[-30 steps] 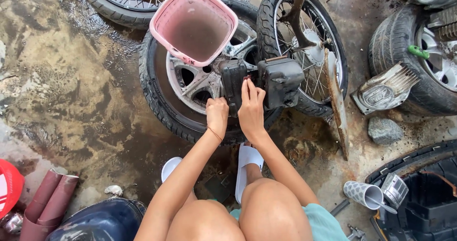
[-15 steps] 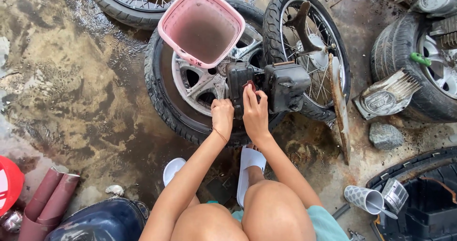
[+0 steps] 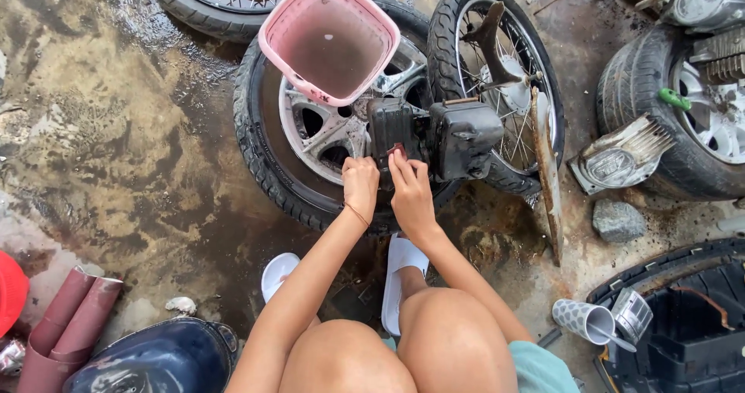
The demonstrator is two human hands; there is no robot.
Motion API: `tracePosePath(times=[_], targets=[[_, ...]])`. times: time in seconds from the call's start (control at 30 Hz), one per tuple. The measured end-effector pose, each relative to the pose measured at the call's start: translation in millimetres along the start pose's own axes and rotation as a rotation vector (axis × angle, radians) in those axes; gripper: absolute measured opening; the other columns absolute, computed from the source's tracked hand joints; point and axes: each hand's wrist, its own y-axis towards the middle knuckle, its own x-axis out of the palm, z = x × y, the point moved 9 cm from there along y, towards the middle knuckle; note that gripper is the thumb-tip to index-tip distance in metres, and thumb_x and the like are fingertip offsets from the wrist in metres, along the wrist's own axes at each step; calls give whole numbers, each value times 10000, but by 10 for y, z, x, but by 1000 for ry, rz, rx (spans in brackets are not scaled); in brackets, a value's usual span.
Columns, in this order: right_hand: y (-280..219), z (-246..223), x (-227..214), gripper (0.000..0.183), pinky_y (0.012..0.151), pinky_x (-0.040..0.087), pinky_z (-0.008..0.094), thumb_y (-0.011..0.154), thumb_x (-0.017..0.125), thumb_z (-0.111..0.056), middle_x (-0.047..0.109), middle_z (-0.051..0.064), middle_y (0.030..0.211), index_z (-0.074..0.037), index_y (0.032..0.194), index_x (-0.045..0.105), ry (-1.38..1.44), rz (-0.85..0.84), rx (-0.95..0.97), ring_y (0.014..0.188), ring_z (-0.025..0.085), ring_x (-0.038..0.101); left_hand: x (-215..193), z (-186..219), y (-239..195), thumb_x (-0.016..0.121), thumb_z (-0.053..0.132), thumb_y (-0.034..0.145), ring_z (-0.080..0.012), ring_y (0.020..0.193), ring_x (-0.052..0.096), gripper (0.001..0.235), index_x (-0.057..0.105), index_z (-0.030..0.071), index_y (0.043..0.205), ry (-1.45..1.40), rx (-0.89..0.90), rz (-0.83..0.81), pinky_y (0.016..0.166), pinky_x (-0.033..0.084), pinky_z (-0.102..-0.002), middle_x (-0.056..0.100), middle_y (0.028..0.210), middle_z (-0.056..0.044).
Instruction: The person sits on the ground and uses a sanding block to smooth the surface of a metal part attached to a motorcycle wheel. They repeatedly rub the sandpaper against the metal component, occasionally pausing to adjust the sanding block.
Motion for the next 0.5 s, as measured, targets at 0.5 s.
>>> tracePosePath(times=[0.5], targets=[[489, 63, -58, 545, 782, 455, 319, 828, 523, 185, 570, 146, 1351, 33, 1345, 600, 13, 97, 56, 1043, 284, 455, 160, 23, -6, 565, 54, 877, -365, 651, 530, 74, 569, 99, 818, -42, -24, 63, 333, 349, -407, 504, 677, -108]])
